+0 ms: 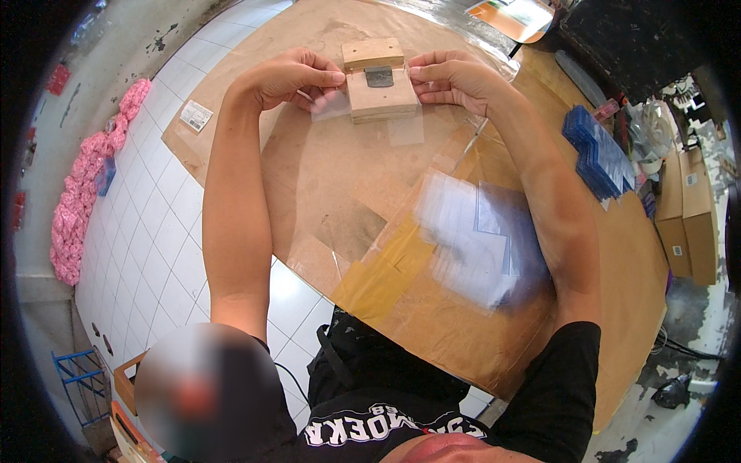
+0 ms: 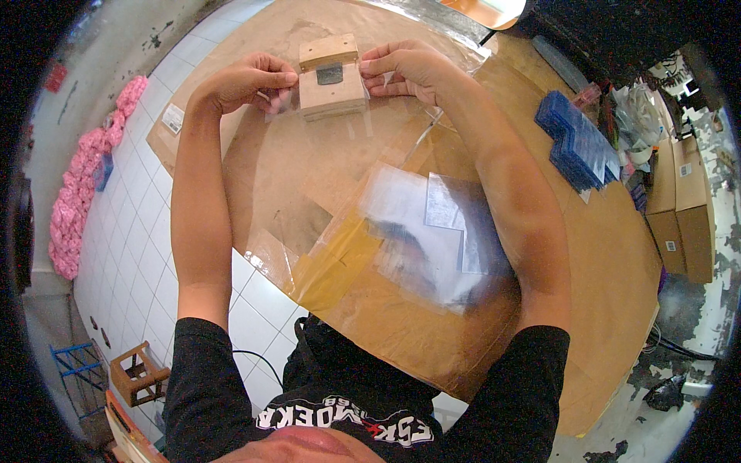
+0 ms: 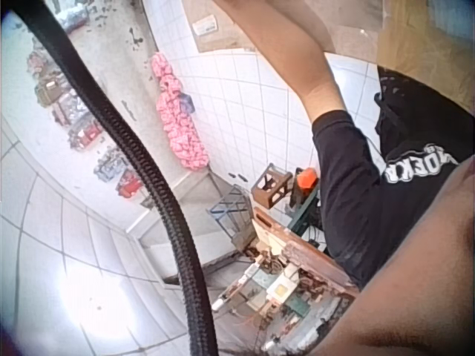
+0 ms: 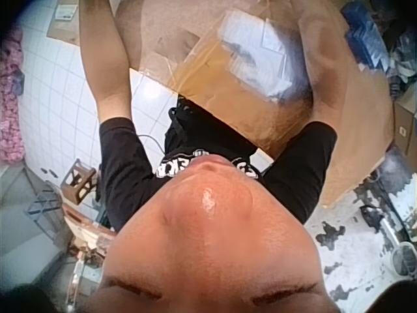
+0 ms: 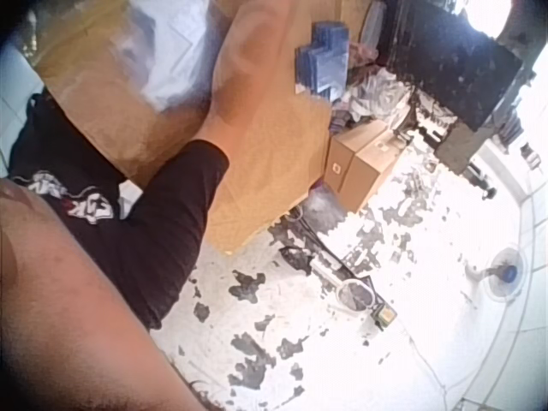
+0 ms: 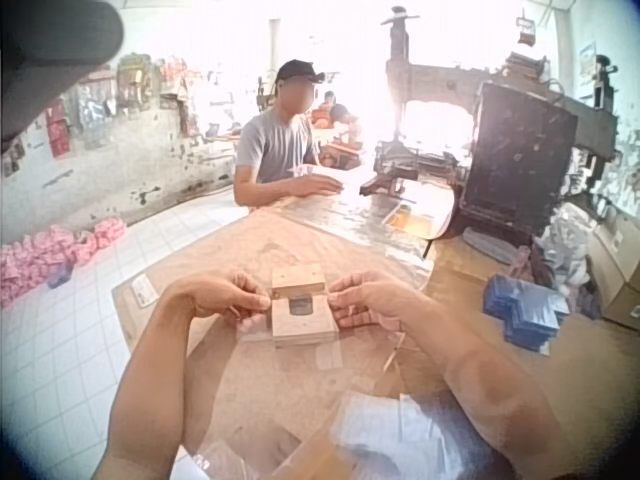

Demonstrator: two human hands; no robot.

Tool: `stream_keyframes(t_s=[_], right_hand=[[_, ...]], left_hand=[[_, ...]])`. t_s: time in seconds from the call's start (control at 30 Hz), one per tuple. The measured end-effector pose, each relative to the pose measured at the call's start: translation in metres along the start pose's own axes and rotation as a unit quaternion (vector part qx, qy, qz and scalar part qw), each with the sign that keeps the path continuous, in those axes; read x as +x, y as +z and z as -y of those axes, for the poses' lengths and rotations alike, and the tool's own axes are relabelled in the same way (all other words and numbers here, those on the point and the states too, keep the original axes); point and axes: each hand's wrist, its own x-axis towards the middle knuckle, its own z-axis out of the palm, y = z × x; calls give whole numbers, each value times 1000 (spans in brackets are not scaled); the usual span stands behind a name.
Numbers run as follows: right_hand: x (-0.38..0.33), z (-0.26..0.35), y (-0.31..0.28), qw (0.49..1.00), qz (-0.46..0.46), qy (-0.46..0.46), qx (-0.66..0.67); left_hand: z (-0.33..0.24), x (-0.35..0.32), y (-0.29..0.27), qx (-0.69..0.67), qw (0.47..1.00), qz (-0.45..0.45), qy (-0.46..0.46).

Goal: The person seals small plastic pouches containing blue components. They position the open end of each pouch inside a wooden clamping jig, press the edges together to form a seal, and then place the completed pouch onto a stack of finished items.

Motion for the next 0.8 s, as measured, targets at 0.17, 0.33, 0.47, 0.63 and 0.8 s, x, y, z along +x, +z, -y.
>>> stream_keyframes(t_s=[0.17,0.33,0.47,0.63,0.8], right_hand=[[1,0,0,1000,8,-4,-4],[1,1,-4,1000,12,3,7],[2,-1,-2,1000,9,-1,6],[5,-2,-1,1000,9,-2,7],[4,-4,-4,1000,6,-1,5]], left_hand=[[-6,-4,2,22,999,-11,-26],[-9,-2,5,13,999,-16,-39],[-6,-1,4,22,999,-14,-31],[0,1,-4,41,999,-2,-21],[3,4,-1,37,999,-8,-6]])
